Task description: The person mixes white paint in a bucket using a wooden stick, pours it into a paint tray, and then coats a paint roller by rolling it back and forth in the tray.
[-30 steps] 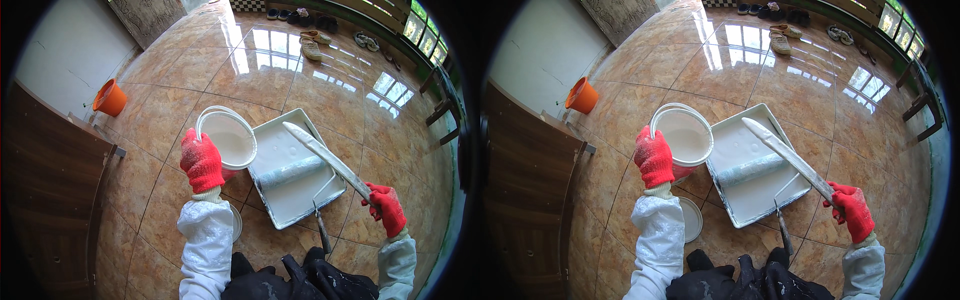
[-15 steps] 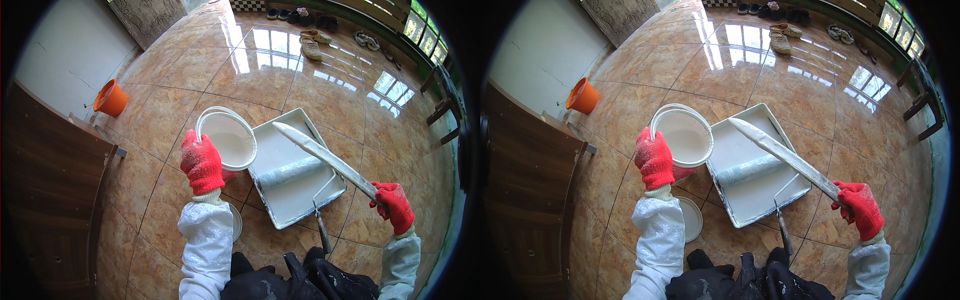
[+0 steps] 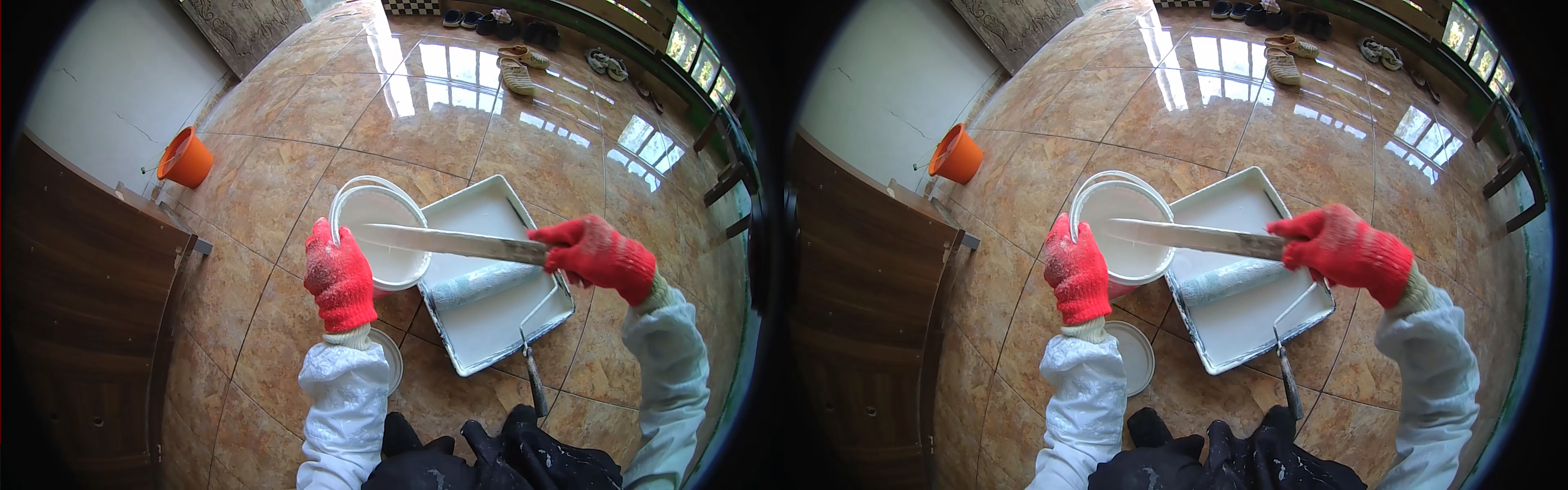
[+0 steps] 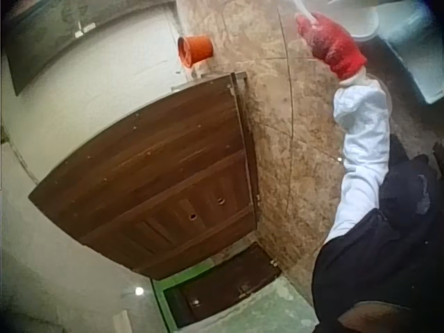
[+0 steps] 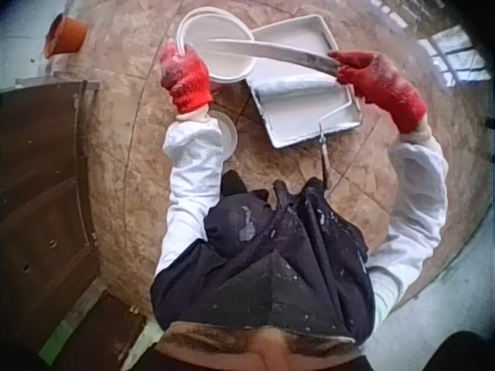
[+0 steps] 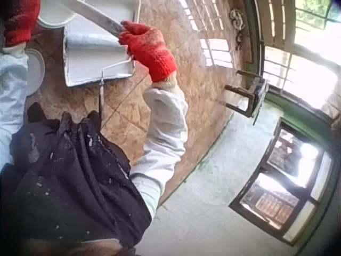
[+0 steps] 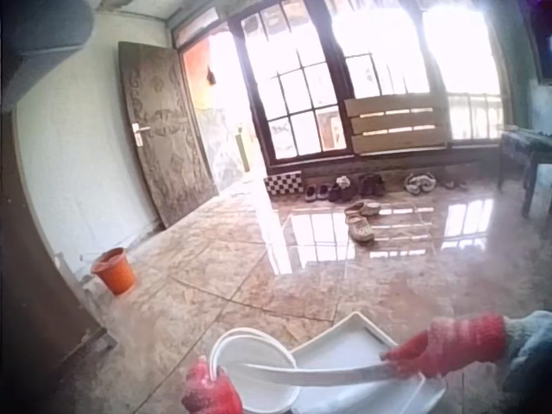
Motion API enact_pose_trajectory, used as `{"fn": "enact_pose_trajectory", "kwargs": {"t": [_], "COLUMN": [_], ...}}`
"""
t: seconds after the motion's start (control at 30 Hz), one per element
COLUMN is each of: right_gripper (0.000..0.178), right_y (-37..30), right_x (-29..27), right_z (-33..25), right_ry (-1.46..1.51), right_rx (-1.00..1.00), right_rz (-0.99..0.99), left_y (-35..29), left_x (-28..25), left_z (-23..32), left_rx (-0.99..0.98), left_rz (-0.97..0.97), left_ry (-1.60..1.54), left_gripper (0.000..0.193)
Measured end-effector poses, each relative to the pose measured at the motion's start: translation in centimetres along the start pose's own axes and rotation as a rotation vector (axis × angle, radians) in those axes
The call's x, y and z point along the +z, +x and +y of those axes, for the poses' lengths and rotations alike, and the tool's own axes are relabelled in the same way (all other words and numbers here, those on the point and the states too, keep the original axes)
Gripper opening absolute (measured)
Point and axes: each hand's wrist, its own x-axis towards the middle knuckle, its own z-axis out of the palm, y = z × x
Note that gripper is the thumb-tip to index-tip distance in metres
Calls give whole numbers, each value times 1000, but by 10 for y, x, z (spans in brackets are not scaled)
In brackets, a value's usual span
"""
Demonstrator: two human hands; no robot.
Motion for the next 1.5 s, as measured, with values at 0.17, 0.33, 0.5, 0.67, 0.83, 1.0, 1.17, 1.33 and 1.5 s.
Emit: {"fn": "enact_pose_trajectory", "kwargs": {"t": [0.17, 0.33, 0.5, 0.67, 0.83, 1.0, 1.17, 1.33, 1.5], "right_gripper": [45, 52, 59, 53, 51, 51, 46, 44, 45], "right_y": [50, 68, 68, 55, 46, 57, 46, 35, 16], "right_x": [15, 42, 45, 48, 36, 27, 36, 34, 26], "right_z": [-7, -23, -43, -56, -35, -12, -20, 11, 32], "right_ry": [-819, -1440, -1556, -1273, -1267, -949, -396, -233, -37], "right_rx": [-804, -899, -770, -347, -413, -300, 197, 175, 138], "right_rz": [260, 466, 288, -29, -133, -217, -331, -316, -255], "left_y": [-7, -17, -27, -31, -35, -35, -28, -21, -11], "left_x": [-13, -16, -12, -12, -8, -10, -11, -7, -12], "left_z": [5, 5, -11, -11, -14, -12, -11, -8, 3], "left_rx": [-53, 49, 139, 204, 177, 166, 164, 160, 16], "left_rz": [-36, -40, -9, 4, -10, -50, -45, -9, -71], "left_ry": [-67, -84, -71, -89, -157, -177, -185, -106, -124], "left_gripper": [42, 37, 35, 33, 36, 37, 36, 35, 37]}}
